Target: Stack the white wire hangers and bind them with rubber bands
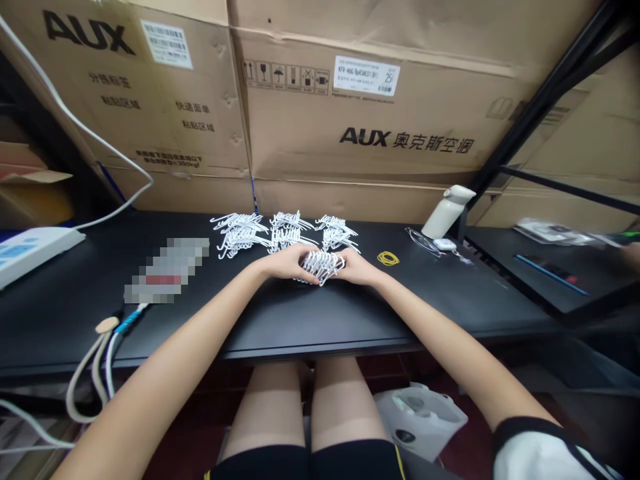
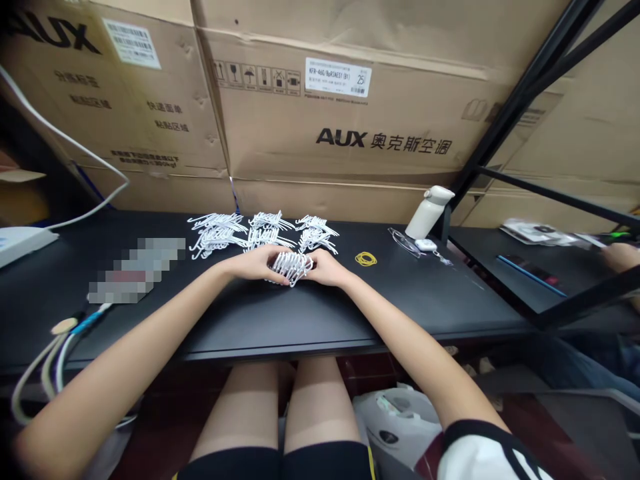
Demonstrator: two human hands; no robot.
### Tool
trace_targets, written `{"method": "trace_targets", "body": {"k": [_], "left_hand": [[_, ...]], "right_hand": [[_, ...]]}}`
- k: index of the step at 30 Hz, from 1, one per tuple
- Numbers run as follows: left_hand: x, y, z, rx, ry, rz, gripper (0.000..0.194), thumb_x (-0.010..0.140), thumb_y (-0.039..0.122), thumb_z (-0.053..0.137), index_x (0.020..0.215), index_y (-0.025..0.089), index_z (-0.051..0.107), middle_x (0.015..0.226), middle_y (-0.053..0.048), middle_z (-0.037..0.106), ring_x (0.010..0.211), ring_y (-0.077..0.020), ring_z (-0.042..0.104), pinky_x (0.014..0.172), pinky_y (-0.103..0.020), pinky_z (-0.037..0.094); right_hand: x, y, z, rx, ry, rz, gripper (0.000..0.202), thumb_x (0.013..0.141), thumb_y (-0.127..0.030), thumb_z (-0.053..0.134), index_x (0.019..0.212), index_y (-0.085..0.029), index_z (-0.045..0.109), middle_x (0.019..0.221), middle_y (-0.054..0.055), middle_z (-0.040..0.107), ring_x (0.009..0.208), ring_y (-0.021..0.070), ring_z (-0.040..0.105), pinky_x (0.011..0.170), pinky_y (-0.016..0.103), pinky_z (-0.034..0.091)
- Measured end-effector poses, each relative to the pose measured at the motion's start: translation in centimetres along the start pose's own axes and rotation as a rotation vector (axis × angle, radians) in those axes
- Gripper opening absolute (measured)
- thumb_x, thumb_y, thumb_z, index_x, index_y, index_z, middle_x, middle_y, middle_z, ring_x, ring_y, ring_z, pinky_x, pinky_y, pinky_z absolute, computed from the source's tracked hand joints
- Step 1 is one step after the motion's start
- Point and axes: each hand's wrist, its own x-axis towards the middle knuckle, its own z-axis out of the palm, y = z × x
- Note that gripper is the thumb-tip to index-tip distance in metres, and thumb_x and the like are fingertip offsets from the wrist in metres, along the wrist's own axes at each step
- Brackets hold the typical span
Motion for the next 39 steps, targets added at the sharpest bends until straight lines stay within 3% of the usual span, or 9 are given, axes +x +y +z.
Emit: {"method": "trace_targets", "body": {"k": [6,12,21,29,39], "left_hand": [[-0.1,0.2,0.1,-0.163,-0.04,-0.016,0.037,0.06,0.035,0.079,0.085,0.013,0.064,0.077,-0.001,0.061,0.071,-0.0159,0.055,0.064,-0.026,0.042],[-0.2,0.3,0.0,-0.186,-0.039,-0.031,0.041,0.064,0.043,0.076,0.089,0.012,0.068,0.081,-0.003,0.065,0.072,-0.0166,0.057,0.065,-0.027,0.044],[0.0,0.4,0.6,-0.132,0.032,0.027,0.042,0.068,0.05,0.072,0.085,0.011,0.069,0.073,-0.002,0.061,0.064,-0.0127,0.051,0.057,-0.025,0.038],[-0.1,0.2,0.2,-0.129,0.023,0.023,0.043,0.066,0.048,0.074,0.086,0.011,0.07,0.074,-0.002,0.061,0.064,-0.013,0.051,0.055,-0.024,0.038],[0.0,0.2,0.4,-0.056,0.022,0.01,0.041,0.066,0.051,0.074,0.079,0.013,0.066,0.067,0.001,0.053,0.061,-0.0116,0.046,0.054,-0.024,0.034]], "right_hand": [[-0.1,-0.1,-0.3,0.008,-0.02,-0.022,0.027,0.071,-0.037,0.071,0.072,-0.011,0.066,0.064,0.0,0.061,0.06,0.0134,0.053,0.062,0.025,0.042],[-0.4,-0.5,-0.8,0.043,-0.058,-0.02,0.03,0.073,-0.041,0.069,0.077,-0.011,0.067,0.067,0.001,0.062,0.062,0.0134,0.053,0.062,0.026,0.043],[-0.3,-0.4,-0.4,-0.014,0.037,0.026,0.036,0.065,-0.04,0.074,0.056,-0.014,0.051,0.052,-0.006,0.039,0.051,0.0065,0.033,0.049,0.022,0.028],[-0.7,-0.7,-1.9,0.068,-0.069,0.054,0.031,0.065,-0.039,0.076,0.076,-0.011,0.068,0.061,-0.002,0.058,0.056,0.0103,0.049,0.054,0.023,0.04],[-0.9,-1.1,-2.7,0.125,0.035,0.064,0.025,0.063,-0.036,0.078,0.067,-0.012,0.069,0.066,0.004,0.068,0.061,0.0144,0.061,0.06,0.026,0.047]]}}
